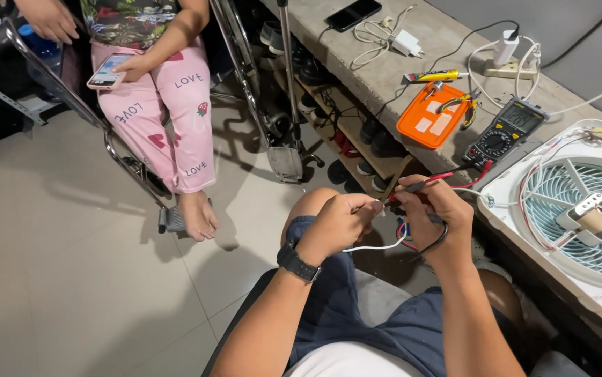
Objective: Using a multimeter to diagnose and test the electrical components of a disassembled fan motor.
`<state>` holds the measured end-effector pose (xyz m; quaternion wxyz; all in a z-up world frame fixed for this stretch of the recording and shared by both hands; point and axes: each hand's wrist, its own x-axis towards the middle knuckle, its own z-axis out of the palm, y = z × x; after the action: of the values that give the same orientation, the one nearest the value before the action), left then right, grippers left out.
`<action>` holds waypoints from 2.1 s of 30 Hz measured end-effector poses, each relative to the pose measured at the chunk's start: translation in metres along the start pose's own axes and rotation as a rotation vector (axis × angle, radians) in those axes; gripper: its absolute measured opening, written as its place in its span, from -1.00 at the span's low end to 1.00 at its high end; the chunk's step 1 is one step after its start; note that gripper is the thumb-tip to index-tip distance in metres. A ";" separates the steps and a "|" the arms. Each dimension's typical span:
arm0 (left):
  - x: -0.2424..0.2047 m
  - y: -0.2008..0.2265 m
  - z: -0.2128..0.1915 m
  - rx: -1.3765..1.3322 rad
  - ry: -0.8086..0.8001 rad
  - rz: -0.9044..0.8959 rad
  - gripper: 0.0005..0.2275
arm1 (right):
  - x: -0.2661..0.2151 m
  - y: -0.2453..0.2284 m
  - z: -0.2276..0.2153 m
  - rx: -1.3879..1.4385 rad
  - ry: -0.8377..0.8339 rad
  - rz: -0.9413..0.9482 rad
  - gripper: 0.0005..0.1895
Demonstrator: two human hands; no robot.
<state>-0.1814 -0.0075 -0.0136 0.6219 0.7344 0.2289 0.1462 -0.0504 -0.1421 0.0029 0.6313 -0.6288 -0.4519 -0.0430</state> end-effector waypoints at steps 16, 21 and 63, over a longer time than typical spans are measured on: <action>-0.017 0.011 -0.001 -0.007 0.050 0.115 -0.80 | -0.005 -0.012 -0.008 -0.015 0.019 -0.032 -0.88; -0.014 0.008 0.000 0.021 0.031 0.106 -0.79 | -0.008 -0.010 -0.009 -0.026 0.034 -0.059 -0.89; 0.003 -0.026 0.013 -0.286 0.082 0.079 -0.68 | -0.017 0.002 -0.019 -0.104 0.008 0.077 -0.86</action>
<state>-0.1761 -0.0139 -0.0413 0.7041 0.6401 0.2021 0.2316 -0.0490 -0.1663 -0.0058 0.6005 -0.6776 -0.4223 -0.0447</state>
